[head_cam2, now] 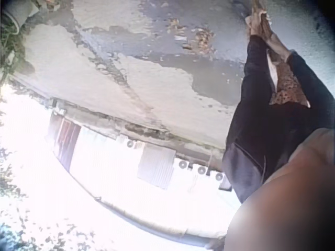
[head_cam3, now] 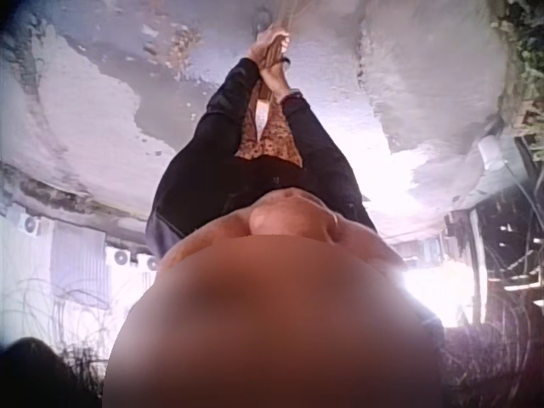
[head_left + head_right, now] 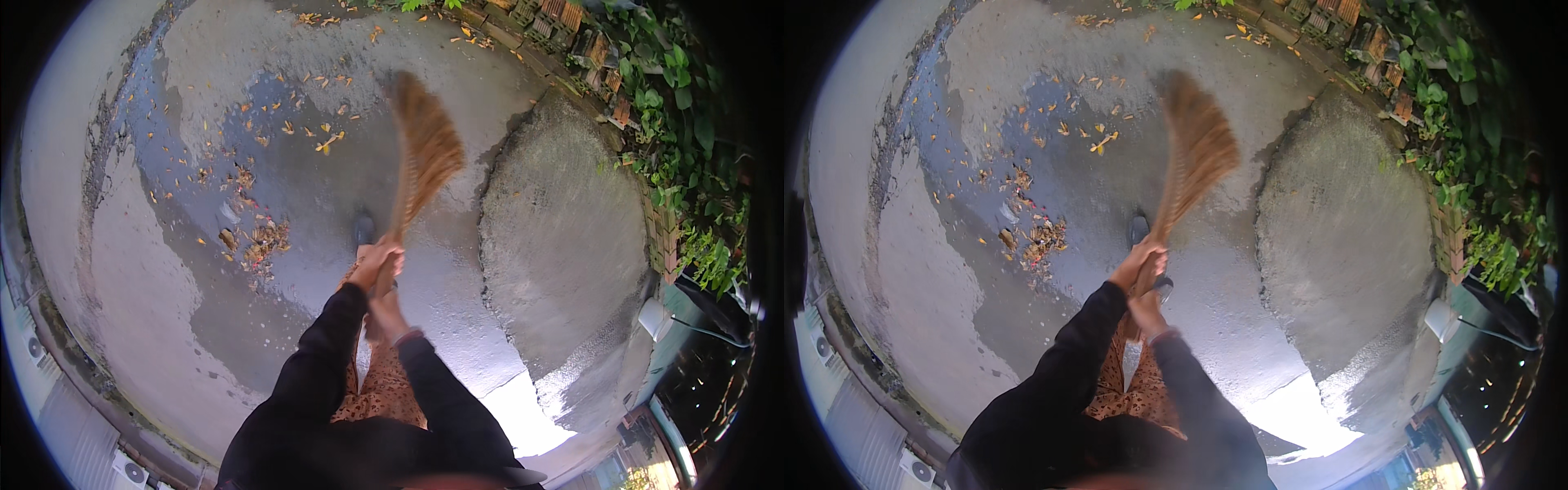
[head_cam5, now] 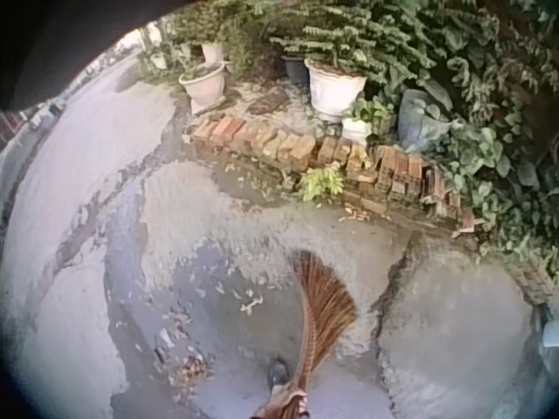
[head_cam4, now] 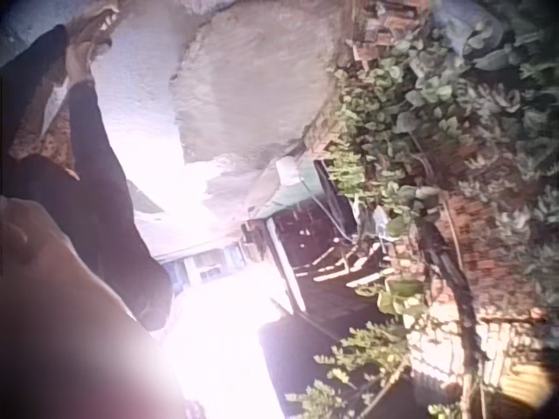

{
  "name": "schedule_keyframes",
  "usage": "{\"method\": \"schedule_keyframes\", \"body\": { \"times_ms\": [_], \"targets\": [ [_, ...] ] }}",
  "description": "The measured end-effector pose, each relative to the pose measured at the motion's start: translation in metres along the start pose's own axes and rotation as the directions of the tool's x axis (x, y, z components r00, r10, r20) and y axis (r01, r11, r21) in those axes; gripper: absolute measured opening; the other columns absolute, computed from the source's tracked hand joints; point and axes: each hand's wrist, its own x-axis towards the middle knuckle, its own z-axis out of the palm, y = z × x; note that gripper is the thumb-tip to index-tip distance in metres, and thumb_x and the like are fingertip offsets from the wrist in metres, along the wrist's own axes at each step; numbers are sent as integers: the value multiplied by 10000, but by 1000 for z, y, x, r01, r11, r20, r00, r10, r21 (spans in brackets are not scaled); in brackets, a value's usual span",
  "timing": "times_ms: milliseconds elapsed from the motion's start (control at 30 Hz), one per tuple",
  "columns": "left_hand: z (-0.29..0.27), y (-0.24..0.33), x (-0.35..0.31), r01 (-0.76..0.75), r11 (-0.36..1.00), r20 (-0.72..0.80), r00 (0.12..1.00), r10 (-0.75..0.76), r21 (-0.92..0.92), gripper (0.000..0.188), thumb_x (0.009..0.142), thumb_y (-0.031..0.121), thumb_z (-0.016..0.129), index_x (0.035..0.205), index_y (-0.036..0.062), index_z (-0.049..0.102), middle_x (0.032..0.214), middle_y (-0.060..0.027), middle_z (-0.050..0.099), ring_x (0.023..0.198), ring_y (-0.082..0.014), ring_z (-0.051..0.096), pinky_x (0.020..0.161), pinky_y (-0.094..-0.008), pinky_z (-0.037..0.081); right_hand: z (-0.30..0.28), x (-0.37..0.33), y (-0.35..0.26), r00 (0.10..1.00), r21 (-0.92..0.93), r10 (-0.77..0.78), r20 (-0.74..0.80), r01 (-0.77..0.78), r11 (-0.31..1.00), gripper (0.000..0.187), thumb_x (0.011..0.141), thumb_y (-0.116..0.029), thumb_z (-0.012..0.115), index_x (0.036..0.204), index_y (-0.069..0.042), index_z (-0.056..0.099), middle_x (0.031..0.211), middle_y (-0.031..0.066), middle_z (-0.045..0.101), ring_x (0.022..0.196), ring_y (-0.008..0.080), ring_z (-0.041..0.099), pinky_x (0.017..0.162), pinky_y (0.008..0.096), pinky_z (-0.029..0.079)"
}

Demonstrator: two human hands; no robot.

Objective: The person sweeps a wet concrete patio with a traditional broom, gathering scattered leaves and debris into a pile. The camera is head-mounted and shows the hands and broom throughout the task.

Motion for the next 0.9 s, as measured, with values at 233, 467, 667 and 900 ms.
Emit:
{"method": "schedule_keyframes", "body": {
  "times_ms": [233,467,667,900],
  "targets": [
    [-46,30,-130,-287,927,-446,881,156,-242,172,784,76,584,889,86,448,713,-64,497,552,-148,503,498,-293,468,26,-70,-32,824,278,143,548,-341,898,386,780,-60,611,1090,53,410,650,81,541,413,177,547,366,313,446],
    [133,-8,-78,93,995,-11,996,-93,-26,369,790,48,603,1115,65,429,701,-51,506,561,-162,537,491,-322,480,-78,-158,-66,989,380,144,-44,-117,918,355,786,-63,634,1066,-9,423,674,69,531,454,168,534,417,291,458],
    [251,-18,78,15,966,469,872,-139,258,387,757,18,638,1100,-13,463,701,-85,561,545,-185,562,491,-332,462,-165,-68,-121,957,781,159,-244,96,617,91,837,-84,589,832,-62,501,634,4,466,546,120,490,503,261,435],
    [133,93,121,-99,994,255,963,86,36,366,782,95,687,1081,-18,509,736,-71,575,646,-154,592,558,-294,504,-100,56,-166,965,574,250,75,-247,781,113,825,-110,607,867,-61,514,658,27,510,575,166,572,533,321,523]
  ]
}}
